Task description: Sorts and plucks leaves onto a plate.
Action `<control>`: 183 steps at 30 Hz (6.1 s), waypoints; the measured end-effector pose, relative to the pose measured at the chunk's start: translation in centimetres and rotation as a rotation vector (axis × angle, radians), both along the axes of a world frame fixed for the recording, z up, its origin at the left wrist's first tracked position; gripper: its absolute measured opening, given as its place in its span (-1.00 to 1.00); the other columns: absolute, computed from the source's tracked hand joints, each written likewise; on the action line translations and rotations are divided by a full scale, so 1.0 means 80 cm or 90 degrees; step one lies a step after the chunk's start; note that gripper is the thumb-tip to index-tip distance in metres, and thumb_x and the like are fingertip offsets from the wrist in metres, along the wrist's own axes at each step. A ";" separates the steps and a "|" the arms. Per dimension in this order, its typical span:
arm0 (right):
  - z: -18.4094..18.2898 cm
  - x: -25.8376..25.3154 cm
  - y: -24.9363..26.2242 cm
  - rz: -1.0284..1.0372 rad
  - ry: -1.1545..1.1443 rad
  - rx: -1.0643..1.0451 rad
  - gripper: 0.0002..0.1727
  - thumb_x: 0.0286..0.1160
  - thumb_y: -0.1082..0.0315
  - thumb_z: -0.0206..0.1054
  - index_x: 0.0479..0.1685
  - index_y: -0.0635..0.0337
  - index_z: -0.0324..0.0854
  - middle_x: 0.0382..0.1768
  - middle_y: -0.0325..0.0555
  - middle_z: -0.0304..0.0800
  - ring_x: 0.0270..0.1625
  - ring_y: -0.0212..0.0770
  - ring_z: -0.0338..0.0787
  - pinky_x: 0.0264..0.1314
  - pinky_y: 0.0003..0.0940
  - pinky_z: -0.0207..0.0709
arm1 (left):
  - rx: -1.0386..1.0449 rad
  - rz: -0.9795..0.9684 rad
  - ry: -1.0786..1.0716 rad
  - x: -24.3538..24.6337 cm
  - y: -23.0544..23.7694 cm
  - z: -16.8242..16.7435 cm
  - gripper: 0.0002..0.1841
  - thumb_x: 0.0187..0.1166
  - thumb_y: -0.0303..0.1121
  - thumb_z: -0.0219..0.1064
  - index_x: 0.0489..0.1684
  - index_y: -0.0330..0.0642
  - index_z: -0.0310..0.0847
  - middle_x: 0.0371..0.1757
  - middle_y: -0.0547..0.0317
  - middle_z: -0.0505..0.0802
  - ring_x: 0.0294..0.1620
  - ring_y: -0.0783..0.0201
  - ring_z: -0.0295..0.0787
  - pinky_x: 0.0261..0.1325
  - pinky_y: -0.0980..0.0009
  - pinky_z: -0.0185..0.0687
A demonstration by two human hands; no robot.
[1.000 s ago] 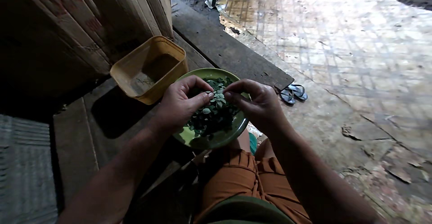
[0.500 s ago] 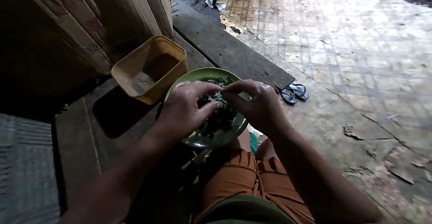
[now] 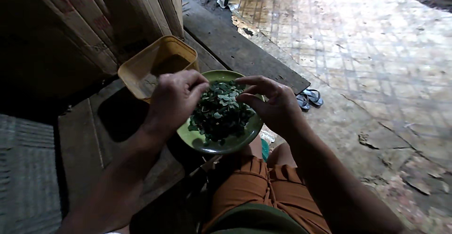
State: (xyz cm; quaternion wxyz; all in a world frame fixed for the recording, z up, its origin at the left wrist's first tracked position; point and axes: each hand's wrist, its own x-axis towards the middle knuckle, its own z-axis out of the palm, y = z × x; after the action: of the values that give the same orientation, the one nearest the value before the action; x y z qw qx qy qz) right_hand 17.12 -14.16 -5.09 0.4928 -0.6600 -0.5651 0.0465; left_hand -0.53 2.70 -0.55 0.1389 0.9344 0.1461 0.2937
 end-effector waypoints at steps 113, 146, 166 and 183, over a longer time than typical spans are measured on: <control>0.000 0.000 -0.018 -0.039 -0.100 -0.144 -0.68 0.56 0.21 0.38 0.23 -0.04 0.80 0.04 -0.16 0.84 0.17 -0.09 0.75 0.23 0.10 0.50 | -0.125 -0.112 0.234 0.016 0.003 -0.039 -0.73 0.58 -0.42 0.42 0.19 -0.20 0.75 0.12 -0.07 0.83 0.18 0.02 0.79 0.26 -0.02 0.69; -0.011 0.006 -0.029 -0.106 -0.048 -0.037 -0.82 0.58 0.34 0.35 0.00 0.09 0.83 -0.07 -0.19 0.87 0.03 -0.22 0.82 0.16 -0.07 0.63 | -0.109 -0.036 0.150 0.015 -0.017 -0.020 -0.60 0.69 -0.11 0.32 0.33 -0.16 0.68 0.09 0.03 0.82 0.02 0.16 0.79 0.09 0.14 0.72; 0.005 -0.014 -0.003 -0.056 0.005 0.003 -0.73 0.62 0.26 0.36 0.17 0.08 0.81 0.04 -0.17 0.85 0.12 -0.25 0.79 0.24 -0.16 0.62 | -0.277 -0.059 0.017 0.014 -0.018 -0.012 -0.83 0.63 -0.25 0.38 -0.11 -0.12 0.82 0.16 0.23 0.81 0.17 0.49 0.71 0.19 0.50 0.63; 0.006 -0.011 0.008 -0.024 0.002 0.022 -0.76 0.60 0.29 0.36 0.11 0.12 0.79 0.02 -0.17 0.84 0.09 -0.30 0.79 0.24 -0.23 0.65 | -0.488 -0.068 0.031 0.015 -0.023 -0.003 -0.77 0.75 -0.36 0.23 0.06 -0.19 0.82 0.08 0.27 0.87 0.10 0.55 0.76 0.25 0.53 0.65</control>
State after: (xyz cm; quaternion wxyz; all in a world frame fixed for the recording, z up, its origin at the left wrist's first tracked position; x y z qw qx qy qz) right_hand 16.27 -13.55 -4.65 0.5061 -0.6619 -0.5523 0.0286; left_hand 0.69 0.86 -0.79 0.4897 0.8276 0.1996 0.1879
